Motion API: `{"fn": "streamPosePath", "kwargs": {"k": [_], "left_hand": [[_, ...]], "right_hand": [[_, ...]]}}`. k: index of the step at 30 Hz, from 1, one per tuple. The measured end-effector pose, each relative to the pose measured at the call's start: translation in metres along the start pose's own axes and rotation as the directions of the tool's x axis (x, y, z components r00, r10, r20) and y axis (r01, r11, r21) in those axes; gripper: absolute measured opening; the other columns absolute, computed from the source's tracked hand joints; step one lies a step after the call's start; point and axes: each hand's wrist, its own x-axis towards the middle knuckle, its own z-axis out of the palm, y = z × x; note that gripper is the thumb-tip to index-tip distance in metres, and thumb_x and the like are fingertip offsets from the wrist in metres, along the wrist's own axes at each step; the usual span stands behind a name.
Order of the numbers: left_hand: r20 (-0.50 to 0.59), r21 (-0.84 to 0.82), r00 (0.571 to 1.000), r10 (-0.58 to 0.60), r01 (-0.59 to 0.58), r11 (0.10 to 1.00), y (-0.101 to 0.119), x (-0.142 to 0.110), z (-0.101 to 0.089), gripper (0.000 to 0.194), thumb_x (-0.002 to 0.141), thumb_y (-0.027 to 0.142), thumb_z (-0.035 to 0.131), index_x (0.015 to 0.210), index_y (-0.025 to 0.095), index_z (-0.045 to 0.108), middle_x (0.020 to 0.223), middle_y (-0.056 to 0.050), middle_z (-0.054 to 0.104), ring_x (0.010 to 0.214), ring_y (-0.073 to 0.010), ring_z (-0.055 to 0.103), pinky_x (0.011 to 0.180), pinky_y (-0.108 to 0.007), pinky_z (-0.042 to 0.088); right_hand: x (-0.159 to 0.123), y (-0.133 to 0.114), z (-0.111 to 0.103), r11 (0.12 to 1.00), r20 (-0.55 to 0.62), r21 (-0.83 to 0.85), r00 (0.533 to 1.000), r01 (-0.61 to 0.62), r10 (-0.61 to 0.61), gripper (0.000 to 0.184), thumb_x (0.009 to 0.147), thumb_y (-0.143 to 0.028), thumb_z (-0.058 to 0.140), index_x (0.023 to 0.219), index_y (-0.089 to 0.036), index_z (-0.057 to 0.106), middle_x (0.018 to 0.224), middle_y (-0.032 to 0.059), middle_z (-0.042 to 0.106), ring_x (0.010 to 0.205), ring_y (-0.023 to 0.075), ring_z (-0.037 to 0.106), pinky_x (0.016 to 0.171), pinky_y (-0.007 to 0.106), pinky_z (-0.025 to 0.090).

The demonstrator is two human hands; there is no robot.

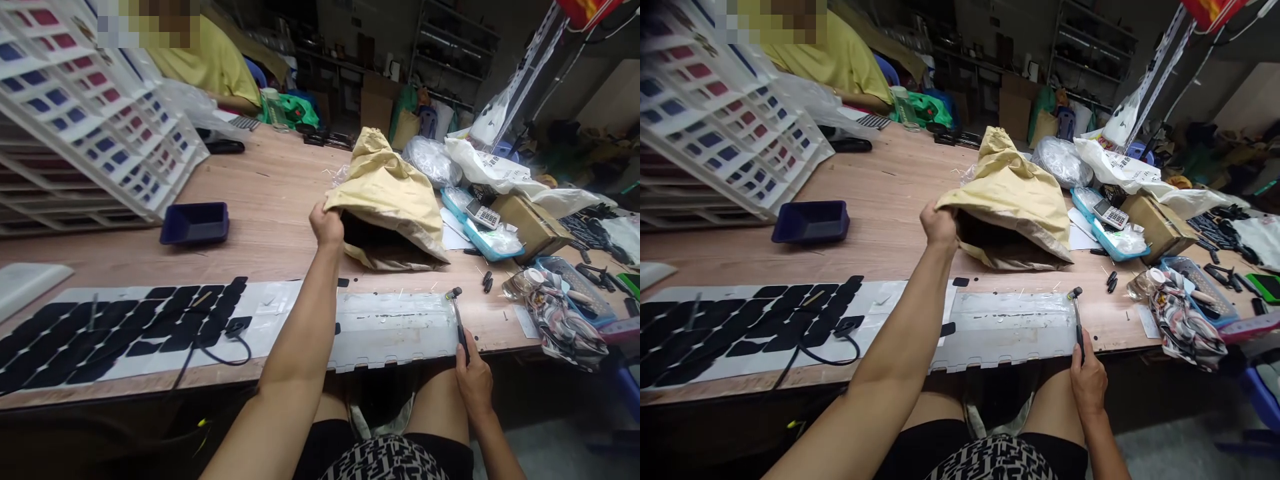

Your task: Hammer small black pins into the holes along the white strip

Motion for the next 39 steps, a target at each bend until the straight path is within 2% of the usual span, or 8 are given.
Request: {"fn": "streamPosePath", "kwargs": {"k": [4,11,16,22,26,30,35,39], "left_hand": [[0.062,-0.154,0.998,0.019,-0.009,0.988,0.017,0.008,0.030,0.016,0.070,0.025,0.061,0.082,0.014,0.062,0.075,0.003,0.060,0.071,-0.0094,0.057,0.071,-0.020,0.050],[-0.019,0.210,0.996,-0.085,0.087,0.974,0.001,-0.027,-0.043,0.018,0.067,0.026,0.064,0.080,0.014,0.066,0.076,0.000,0.062,0.073,-0.0143,0.058,0.074,-0.027,0.051],[-0.125,0.679,0.980,0.155,-0.029,0.733,0.013,-0.079,-0.062,0.036,0.065,0.035,0.073,0.096,0.018,0.066,0.103,-0.010,0.064,0.104,-0.0305,0.056,0.093,-0.046,0.045],[0.426,0.640,0.881,0.208,-0.456,0.618,-0.002,-0.136,-0.044,0.013,0.080,0.033,0.063,0.076,0.021,0.063,0.085,-0.008,0.063,0.090,-0.0260,0.061,0.090,-0.040,0.046],[0.319,0.783,0.943,-0.088,-0.210,0.586,-0.028,-0.120,-0.023,0.030,0.084,0.039,0.061,0.104,0.019,0.070,0.108,-0.014,0.066,0.100,-0.0283,0.062,0.088,-0.038,0.049],[0.328,0.836,0.886,-0.329,-0.110,0.537,-0.046,-0.098,-0.017,0.028,0.082,0.035,0.064,0.104,0.019,0.072,0.104,-0.012,0.070,0.103,-0.0288,0.063,0.090,-0.037,0.049],[0.446,0.706,0.879,-0.168,-0.230,0.670,-0.033,-0.112,-0.034,0.021,0.078,0.036,0.069,0.093,0.022,0.073,0.099,-0.008,0.068,0.093,-0.0262,0.062,0.083,-0.036,0.048],[0.722,0.506,0.686,-0.088,-0.438,0.743,-0.008,-0.155,-0.048,0.015,0.082,0.036,0.068,0.091,0.024,0.072,0.093,-0.004,0.067,0.089,-0.0233,0.056,0.082,-0.035,0.043]], "right_hand": [[-0.001,0.000,0.001,1.000,-0.017,-0.009,1.000,-0.009,0.009,0.050,0.100,-0.042,0.038,0.147,-0.027,0.050,0.078,0.0080,0.076,0.068,0.0266,0.072,0.062,0.031,0.049],[-0.001,0.003,0.004,0.999,-0.044,-0.004,0.998,0.034,-0.035,0.051,0.100,-0.041,0.038,0.145,-0.023,0.052,0.077,0.0084,0.075,0.066,0.0249,0.071,0.061,0.029,0.049],[-0.002,0.004,0.004,1.000,-0.040,0.009,0.999,0.024,-0.024,0.052,0.100,-0.043,0.037,0.146,-0.023,0.051,0.082,0.0090,0.076,0.068,0.0250,0.071,0.063,0.030,0.050],[-0.002,0.002,0.004,1.000,-0.037,0.010,0.999,0.017,-0.016,0.052,0.100,-0.042,0.037,0.146,-0.024,0.052,0.082,0.0086,0.076,0.068,0.0253,0.071,0.064,0.030,0.050],[-0.001,0.001,0.003,1.000,-0.023,0.011,1.000,0.016,-0.016,0.051,0.099,-0.041,0.037,0.146,-0.024,0.052,0.086,0.0093,0.077,0.069,0.0252,0.071,0.065,0.030,0.050],[-0.002,0.001,0.003,0.999,-0.039,0.037,0.999,0.021,-0.020,0.053,0.099,-0.041,0.037,0.145,-0.022,0.052,0.089,0.0107,0.077,0.072,0.0252,0.072,0.067,0.030,0.050],[-0.003,0.000,0.002,0.999,-0.050,0.044,0.998,0.027,-0.024,0.052,0.099,-0.041,0.037,0.144,-0.020,0.054,0.084,0.0104,0.076,0.069,0.0244,0.071,0.064,0.029,0.049],[-0.003,-0.001,0.001,0.999,-0.043,0.034,0.999,0.019,-0.017,0.051,0.099,-0.040,0.038,0.144,-0.021,0.055,0.082,0.0104,0.076,0.067,0.0243,0.071,0.063,0.029,0.048]]}}
